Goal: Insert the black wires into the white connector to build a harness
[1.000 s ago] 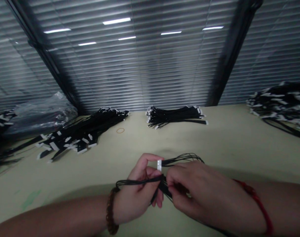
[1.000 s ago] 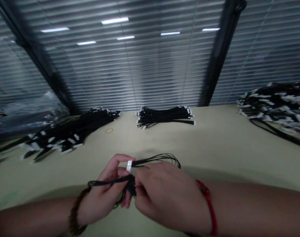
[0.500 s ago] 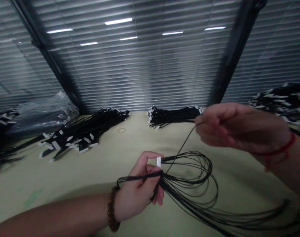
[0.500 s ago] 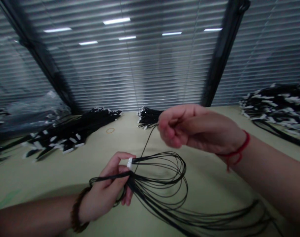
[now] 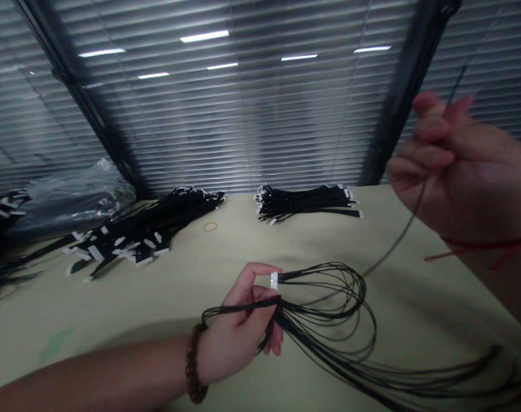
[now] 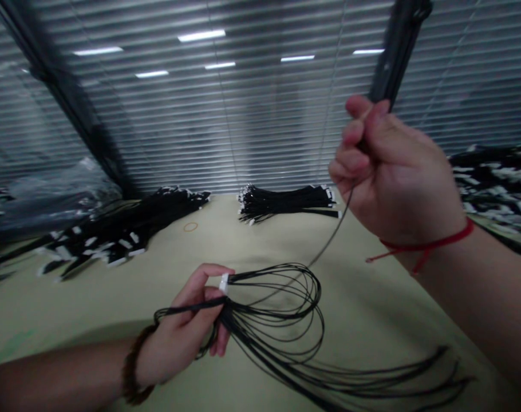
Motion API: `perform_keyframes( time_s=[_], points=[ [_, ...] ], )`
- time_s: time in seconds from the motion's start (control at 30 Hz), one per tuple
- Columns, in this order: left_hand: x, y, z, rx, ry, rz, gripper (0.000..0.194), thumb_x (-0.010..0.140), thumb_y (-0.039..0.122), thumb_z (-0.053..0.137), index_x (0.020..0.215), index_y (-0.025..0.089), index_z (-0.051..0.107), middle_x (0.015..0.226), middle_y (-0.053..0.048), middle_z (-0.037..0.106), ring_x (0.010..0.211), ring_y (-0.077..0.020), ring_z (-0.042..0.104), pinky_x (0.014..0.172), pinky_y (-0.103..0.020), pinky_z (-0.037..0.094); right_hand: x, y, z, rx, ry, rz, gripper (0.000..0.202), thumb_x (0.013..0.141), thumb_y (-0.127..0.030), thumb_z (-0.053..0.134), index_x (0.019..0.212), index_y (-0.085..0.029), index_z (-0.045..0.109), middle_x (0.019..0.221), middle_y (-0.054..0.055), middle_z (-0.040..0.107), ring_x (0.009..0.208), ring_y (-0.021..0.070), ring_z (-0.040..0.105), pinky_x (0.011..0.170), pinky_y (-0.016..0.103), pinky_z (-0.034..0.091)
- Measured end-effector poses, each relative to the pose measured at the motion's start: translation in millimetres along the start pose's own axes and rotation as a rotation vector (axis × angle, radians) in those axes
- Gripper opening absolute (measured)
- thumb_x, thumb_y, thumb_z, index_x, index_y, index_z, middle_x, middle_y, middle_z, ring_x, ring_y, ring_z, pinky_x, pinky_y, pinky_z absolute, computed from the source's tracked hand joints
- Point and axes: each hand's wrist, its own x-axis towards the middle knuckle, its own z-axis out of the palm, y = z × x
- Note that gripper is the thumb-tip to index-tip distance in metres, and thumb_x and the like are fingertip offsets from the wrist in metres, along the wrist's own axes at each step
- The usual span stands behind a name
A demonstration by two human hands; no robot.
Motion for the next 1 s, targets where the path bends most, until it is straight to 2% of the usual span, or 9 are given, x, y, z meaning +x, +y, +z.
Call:
perform_keyframes(
  time_s=[0.07,0.17,0.2,0.23,0.33,0.37,0.43,0.57,1.0],
  points=[
    [0,0,-0.3,0.001,-0.002,0.015,0.031,0.086,0.039,0.050,0.105,0.018,0.037,0.052,0.008,0.051,0.036,-0.0039,0.049,0.036,-0.010,0.038,-11,1,3,-0.139,-0.211,0.091,0.017,0.094,-0.022,0.041,0.082,-0.018,0.052,0.067,-0.001,0.049,0.046,0.0042,0.035,0.044,0.018,0.030],
    [0,0,-0.8,-0.006,0.009,0.031,0.030,0.087,0.038,0.049,0.105,0.018,0.037,0.051,0.008,0.052,0.036,-0.0040,0.048,0.036,-0.010,0.038,-35,9,8,-0.496,-0.735,0.315,0.014,0.085,-0.025,0.051,0.073,-0.016,0.050,0.062,0.000,0.060,0.048,0.0073,0.050,0.043,0.018,0.035],
    [0,0,-0.9,-0.008,0.011,0.030,0.029,0.087,0.038,0.049,0.105,0.018,0.037,0.051,0.008,0.052,0.035,-0.0043,0.048,0.036,-0.010,0.038,-44,12,11,-0.644,-0.854,0.328,0.014,0.083,-0.026,0.053,0.072,-0.017,0.051,0.061,0.000,0.060,0.048,0.0083,0.052,0.043,0.018,0.035],
    [0,0,-1.0,-0.009,0.011,0.028,0.029,0.087,0.038,0.049,0.105,0.018,0.036,0.050,0.008,0.052,0.035,-0.0044,0.048,0.035,-0.010,0.038,-53,16,13,-0.804,-0.910,0.287,0.013,0.083,-0.025,0.052,0.072,-0.017,0.053,0.060,-0.001,0.060,0.048,0.0086,0.052,0.042,0.019,0.033],
    [0,0,-0.8,-0.014,0.009,0.031,0.030,0.087,0.038,0.050,0.105,0.019,0.036,0.049,0.008,0.051,0.035,-0.0045,0.048,0.036,-0.010,0.037,-77,25,18,-1.262,-0.816,-0.145,0.013,0.081,-0.021,0.050,0.069,-0.018,0.053,0.052,-0.003,0.052,0.043,0.0088,0.043,0.042,0.023,0.022],
    [-1,0,-0.6,-0.015,0.011,0.033,0.030,0.087,0.038,0.050,0.105,0.019,0.036,0.049,0.008,0.051,0.035,-0.0044,0.048,0.036,-0.010,0.037,-83,27,19,-1.339,-0.789,-0.269,0.013,0.081,-0.021,0.050,0.068,-0.018,0.053,0.052,-0.003,0.051,0.042,0.0094,0.041,0.043,0.024,0.019],
    [-1,-1,-0.5,-0.013,0.008,0.036,0.029,0.087,0.038,0.050,0.104,0.019,0.036,0.049,0.008,0.051,0.035,-0.0044,0.048,0.036,-0.010,0.037,-91,31,20,-1.398,-0.775,-0.403,0.015,0.083,-0.022,0.048,0.069,-0.018,0.052,0.053,-0.002,0.051,0.043,0.0109,0.041,0.045,0.026,0.018],
    [-2,-2,-1.1,0.007,-0.034,0.043,0.033,0.087,0.043,0.050,0.104,0.018,0.037,0.047,0.007,0.051,0.035,-0.0049,0.047,0.037,-0.011,0.038,-94,36,21,-1.419,-0.762,-0.462,0.016,0.084,-0.022,0.047,0.069,-0.018,0.052,0.052,-0.001,0.051,0.043,0.0126,0.044,0.047,0.027,0.017],
    [-3,-2,-2.3,-0.011,-0.063,0.058,0.032,0.087,0.043,0.050,0.104,0.019,0.037,0.048,0.007,0.051,0.035,-0.0048,0.047,0.037,-0.011,0.037,-95,35,22,-1.372,-0.772,-0.464,0.014,0.083,-0.020,0.049,0.069,-0.018,0.050,0.053,-0.002,0.050,0.044,0.0113,0.043,0.048,0.028,0.016]
  ],
)
